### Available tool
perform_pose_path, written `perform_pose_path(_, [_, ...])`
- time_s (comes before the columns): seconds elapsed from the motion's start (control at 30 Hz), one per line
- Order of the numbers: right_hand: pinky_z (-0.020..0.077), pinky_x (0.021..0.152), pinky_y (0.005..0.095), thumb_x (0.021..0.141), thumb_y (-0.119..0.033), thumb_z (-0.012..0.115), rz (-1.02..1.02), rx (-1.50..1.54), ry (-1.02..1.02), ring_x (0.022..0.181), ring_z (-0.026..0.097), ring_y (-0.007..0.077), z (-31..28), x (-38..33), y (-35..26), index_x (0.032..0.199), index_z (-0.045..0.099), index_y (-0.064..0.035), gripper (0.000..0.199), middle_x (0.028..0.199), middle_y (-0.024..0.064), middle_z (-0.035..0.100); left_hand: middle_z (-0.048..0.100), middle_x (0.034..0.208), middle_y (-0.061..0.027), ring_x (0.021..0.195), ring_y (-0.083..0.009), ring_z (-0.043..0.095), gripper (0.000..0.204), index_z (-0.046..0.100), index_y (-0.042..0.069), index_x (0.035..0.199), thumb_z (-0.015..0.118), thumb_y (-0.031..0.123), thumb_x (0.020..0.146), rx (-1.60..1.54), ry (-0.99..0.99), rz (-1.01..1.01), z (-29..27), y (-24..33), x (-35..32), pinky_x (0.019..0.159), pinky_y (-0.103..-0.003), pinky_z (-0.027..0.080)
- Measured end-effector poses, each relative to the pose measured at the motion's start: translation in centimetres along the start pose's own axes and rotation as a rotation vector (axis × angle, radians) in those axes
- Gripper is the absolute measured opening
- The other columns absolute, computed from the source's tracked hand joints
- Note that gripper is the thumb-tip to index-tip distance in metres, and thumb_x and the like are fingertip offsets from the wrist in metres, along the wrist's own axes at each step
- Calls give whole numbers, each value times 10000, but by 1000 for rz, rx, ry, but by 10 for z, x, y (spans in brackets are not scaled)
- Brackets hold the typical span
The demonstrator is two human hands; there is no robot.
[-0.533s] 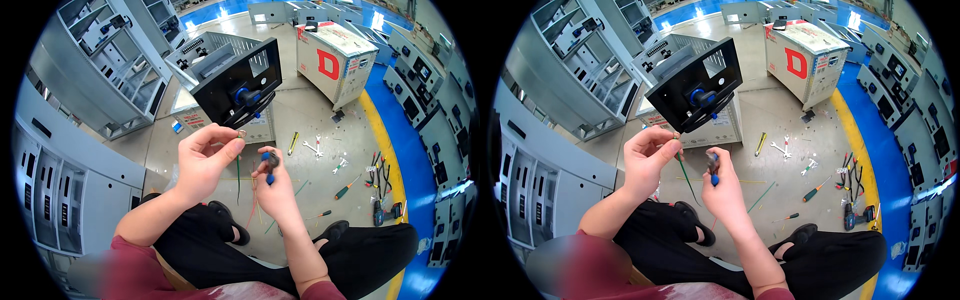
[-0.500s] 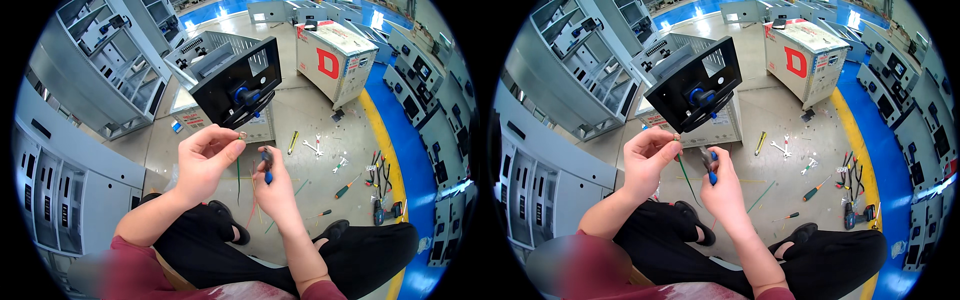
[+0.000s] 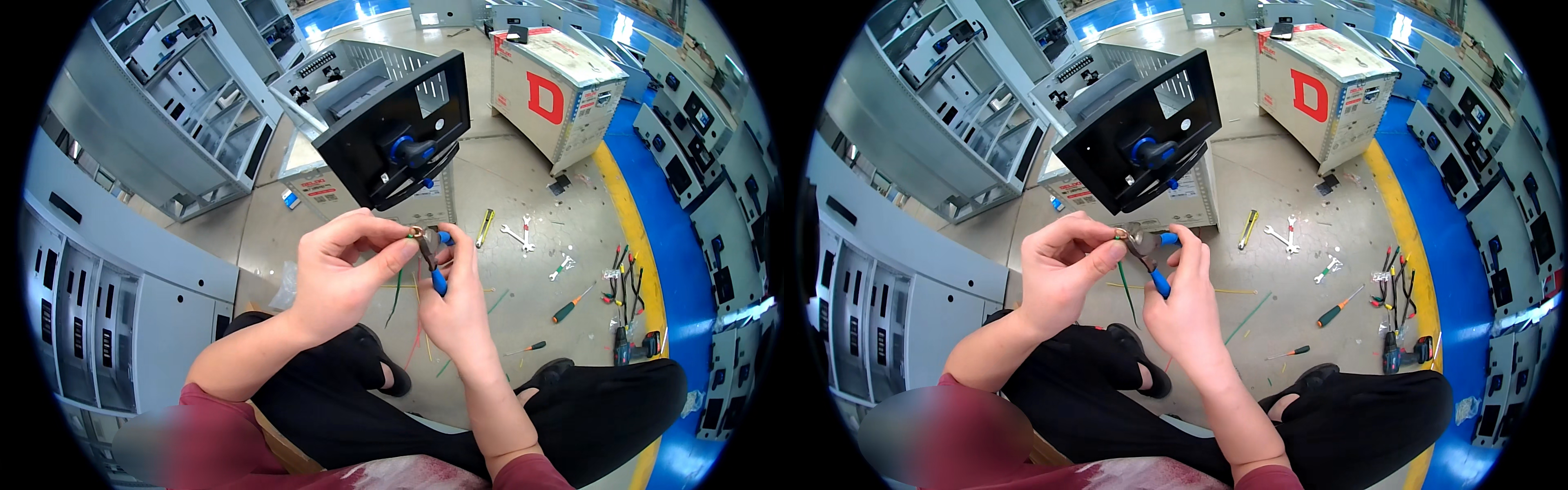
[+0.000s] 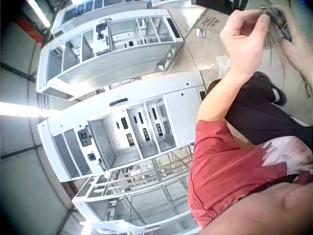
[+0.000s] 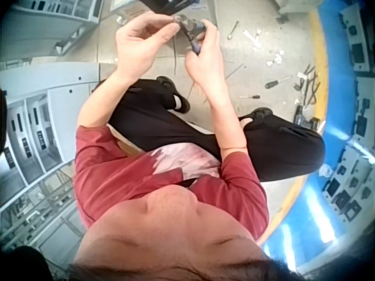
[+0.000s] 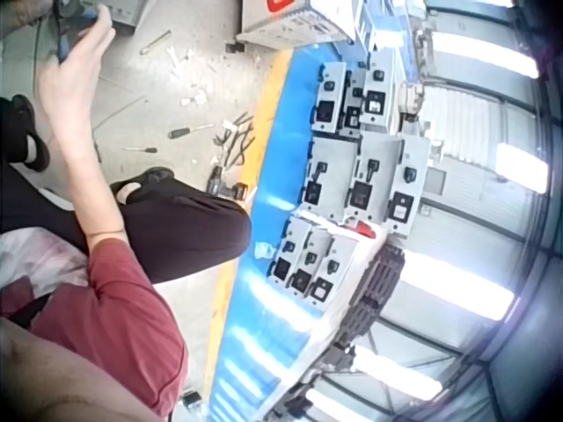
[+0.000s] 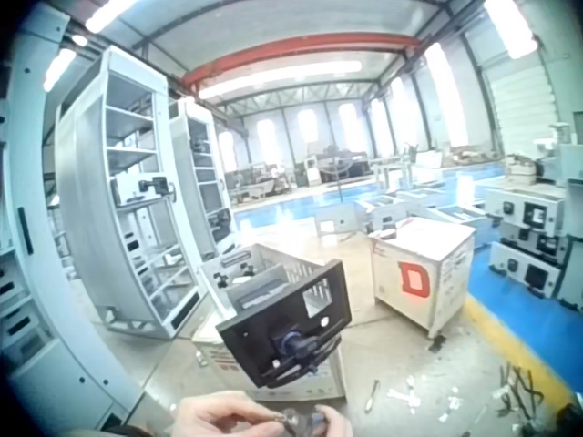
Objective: The person sits on the floor and strips the insulation from the ends of several colored electrical wires using pliers. The person then bends the exposed metal ends into small loops using the pliers.
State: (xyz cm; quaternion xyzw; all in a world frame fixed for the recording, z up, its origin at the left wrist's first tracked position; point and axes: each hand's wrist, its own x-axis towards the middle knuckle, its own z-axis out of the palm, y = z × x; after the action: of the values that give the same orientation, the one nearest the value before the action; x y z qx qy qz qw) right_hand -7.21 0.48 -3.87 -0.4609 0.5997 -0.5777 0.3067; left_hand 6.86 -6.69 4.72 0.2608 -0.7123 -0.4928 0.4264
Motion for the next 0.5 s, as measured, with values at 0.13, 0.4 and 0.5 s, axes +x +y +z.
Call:
perform_pose_path(0.13, [517, 707, 380, 832, 69, 601, -27, 27, -12, 716, 604, 241, 4, 3, -1, 1538, 387, -56, 748, 1166, 176, 493, 720, 1000, -83, 899, -132, 701, 162, 772, -53, 1086, 798, -24, 929, -19, -3, -12, -5, 0, 1, 814, -272, 569])
perform_pose_path(0.4, [497, 689, 353, 819, 69, 603, -65, 26, 15, 729, 548, 224, 10, 8, 8, 1514, 409, -28, 728, 1143, 168, 470, 729, 974, -92, 858, -126, 658, 168, 761, -30, 1074, 797, -71, 915, 30, -5, 33, -7, -8, 1, 758, -269, 517])
perform_pose_path(0.5, [492, 681, 357, 812, 71, 608, -85, -28, 39, 730, 541, 226, 9, 9, 9, 1510, 409, -23, 733, 1137, 169, 470, 727, 984, -94, 868, -130, 658, 168, 760, -33, 1073, 795, -74, 915, 29, 0, 37, -7, -9, 0, 766, -271, 514])
